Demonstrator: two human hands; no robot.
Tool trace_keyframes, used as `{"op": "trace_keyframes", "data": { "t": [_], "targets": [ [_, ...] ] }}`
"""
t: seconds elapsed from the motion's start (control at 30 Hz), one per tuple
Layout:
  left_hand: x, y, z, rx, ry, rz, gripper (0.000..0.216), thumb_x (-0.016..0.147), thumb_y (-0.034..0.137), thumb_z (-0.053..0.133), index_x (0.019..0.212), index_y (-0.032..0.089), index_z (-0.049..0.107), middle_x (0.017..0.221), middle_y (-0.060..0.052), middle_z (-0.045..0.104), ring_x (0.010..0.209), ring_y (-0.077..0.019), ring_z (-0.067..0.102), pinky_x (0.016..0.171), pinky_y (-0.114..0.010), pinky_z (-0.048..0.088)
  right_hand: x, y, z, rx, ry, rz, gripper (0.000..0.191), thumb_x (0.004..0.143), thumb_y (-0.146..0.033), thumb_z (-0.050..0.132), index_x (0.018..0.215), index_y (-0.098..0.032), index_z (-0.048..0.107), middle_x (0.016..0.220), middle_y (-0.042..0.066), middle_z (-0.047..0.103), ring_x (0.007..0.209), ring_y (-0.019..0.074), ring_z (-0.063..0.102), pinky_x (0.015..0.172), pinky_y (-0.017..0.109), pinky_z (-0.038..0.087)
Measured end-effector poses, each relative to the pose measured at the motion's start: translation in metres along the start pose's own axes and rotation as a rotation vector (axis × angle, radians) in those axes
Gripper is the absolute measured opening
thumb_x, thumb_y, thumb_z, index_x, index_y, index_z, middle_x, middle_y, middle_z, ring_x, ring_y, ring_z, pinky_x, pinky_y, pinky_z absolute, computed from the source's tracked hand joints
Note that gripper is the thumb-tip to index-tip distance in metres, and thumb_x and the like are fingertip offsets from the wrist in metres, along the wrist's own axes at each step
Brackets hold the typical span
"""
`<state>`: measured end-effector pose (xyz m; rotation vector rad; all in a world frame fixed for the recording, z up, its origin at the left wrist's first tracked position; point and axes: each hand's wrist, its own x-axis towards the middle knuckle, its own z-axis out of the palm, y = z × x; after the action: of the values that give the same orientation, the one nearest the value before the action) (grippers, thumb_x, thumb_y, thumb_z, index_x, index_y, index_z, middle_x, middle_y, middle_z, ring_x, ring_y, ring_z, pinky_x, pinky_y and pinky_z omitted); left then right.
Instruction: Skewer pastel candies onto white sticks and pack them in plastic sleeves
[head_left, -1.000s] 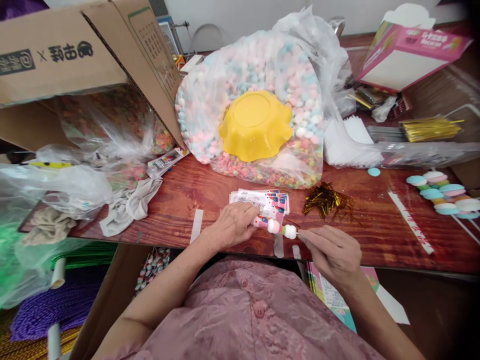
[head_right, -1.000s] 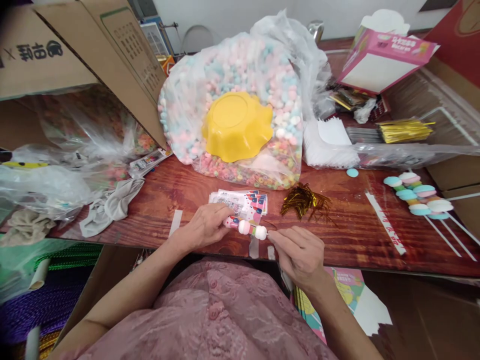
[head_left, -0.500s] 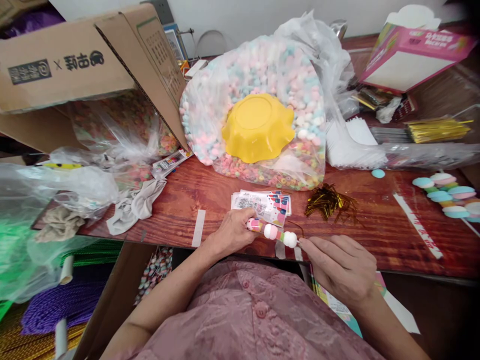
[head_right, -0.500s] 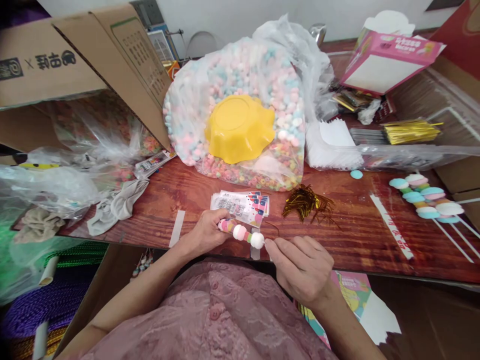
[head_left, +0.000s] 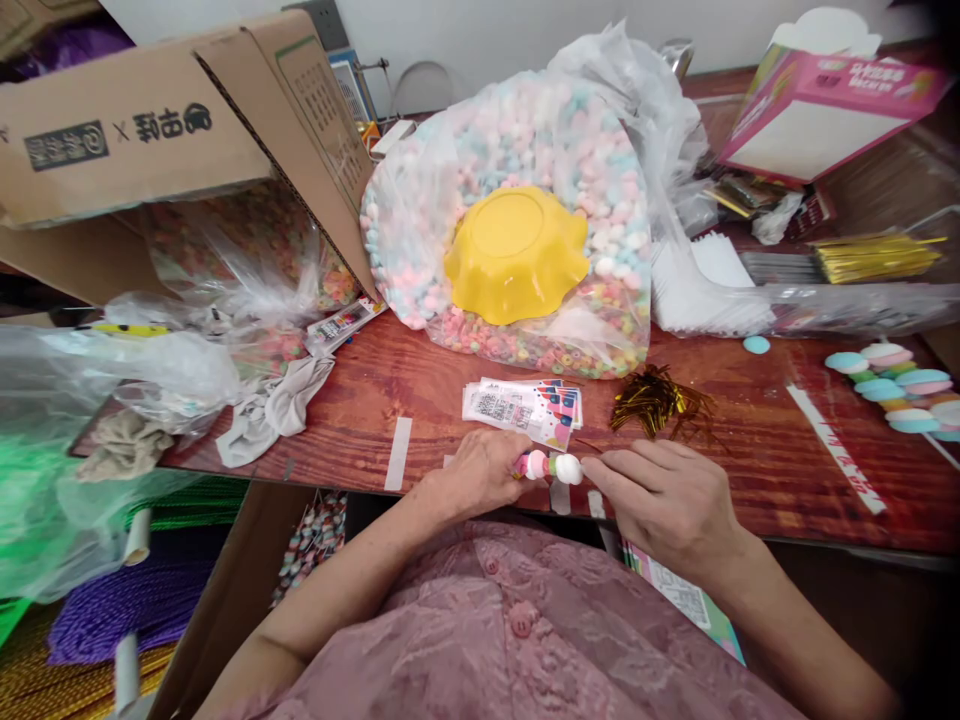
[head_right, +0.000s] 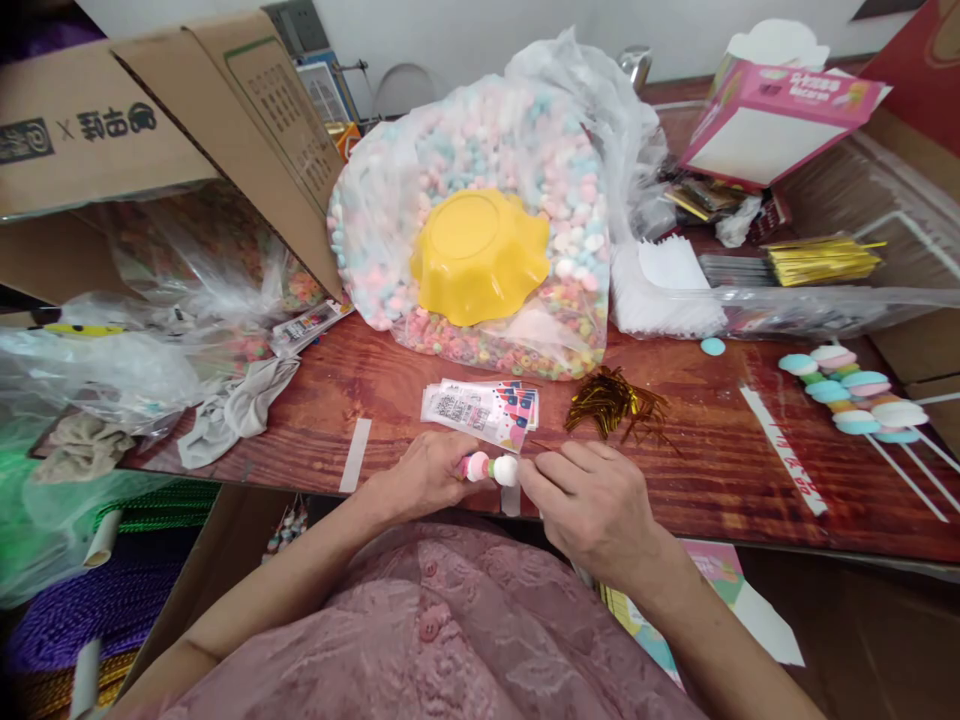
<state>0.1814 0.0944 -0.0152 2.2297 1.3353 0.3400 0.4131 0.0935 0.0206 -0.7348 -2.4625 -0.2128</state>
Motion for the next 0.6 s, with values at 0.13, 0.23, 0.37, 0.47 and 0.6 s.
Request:
{"op": "trace_keyframes", "data": {
  "t": [0.13, 0.23, 0.37, 0.47, 0.6],
  "targets": [
    [0.001, 0.004, -0.002, -0.032, -0.095, -0.011, 0.020, 0.076, 0.032, 0.074, 0.085, 0.019, 0.061, 0.078, -0.001, 0.067, 0.069, -0.0178, 0.060, 0.057, -0.026, 0.033, 0.014, 0.016, -0.005, 0.008, -0.034, -0.080, 0.020, 0.091, -0.010, 0.048, 0.089, -0.019, 0.066, 0.075, 0.003, 0.067, 0.068, 0.0142, 0.053, 0.062, 0.031, 0.032],
    [0.001, 0.005, -0.007, -0.093, -0.171, 0.044, 0.020, 0.075, 0.030, 0.075, 0.081, 0.019, 0.059, 0.072, 0.002, 0.063, 0.062, -0.0146, 0.055, 0.054, -0.026, 0.031, 0.022, 0.030, -0.008, 0.028, -0.087, -0.130, 0.022, 0.093, -0.013, 0.046, 0.089, -0.021, 0.066, 0.073, 0.001, 0.066, 0.065, 0.0131, 0.049, 0.062, 0.031, 0.031],
    [-0.001, 0.004, -0.013, -0.281, -0.210, 0.079, 0.024, 0.072, 0.029, 0.077, 0.075, 0.019, 0.056, 0.065, 0.006, 0.054, 0.056, -0.0103, 0.047, 0.053, -0.023, 0.031, 0.028, 0.042, -0.010, 0.053, -0.146, -0.172, 0.027, 0.094, -0.013, 0.042, 0.090, -0.025, 0.066, 0.071, -0.001, 0.064, 0.063, 0.0127, 0.048, 0.061, 0.032, 0.031],
    [-0.002, 0.005, -0.014, -0.424, -0.236, 0.053, 0.030, 0.070, 0.033, 0.080, 0.073, 0.018, 0.054, 0.064, 0.007, 0.047, 0.058, -0.0089, 0.042, 0.054, -0.022, 0.031, 0.027, 0.044, -0.009, 0.064, -0.141, -0.165, 0.028, 0.095, -0.014, 0.041, 0.090, -0.026, 0.067, 0.072, -0.001, 0.066, 0.063, 0.0128, 0.048, 0.061, 0.032, 0.031],
    [-0.001, 0.004, -0.014, -0.494, -0.269, 0.061, 0.030, 0.070, 0.032, 0.080, 0.078, 0.018, 0.055, 0.069, 0.007, 0.049, 0.062, -0.0089, 0.042, 0.057, -0.021, 0.033, 0.022, 0.044, -0.009, 0.076, -0.114, -0.146, 0.026, 0.094, -0.015, 0.043, 0.092, -0.026, 0.066, 0.072, -0.001, 0.067, 0.062, 0.0129, 0.049, 0.059, 0.033, 0.031]
  ]
}}
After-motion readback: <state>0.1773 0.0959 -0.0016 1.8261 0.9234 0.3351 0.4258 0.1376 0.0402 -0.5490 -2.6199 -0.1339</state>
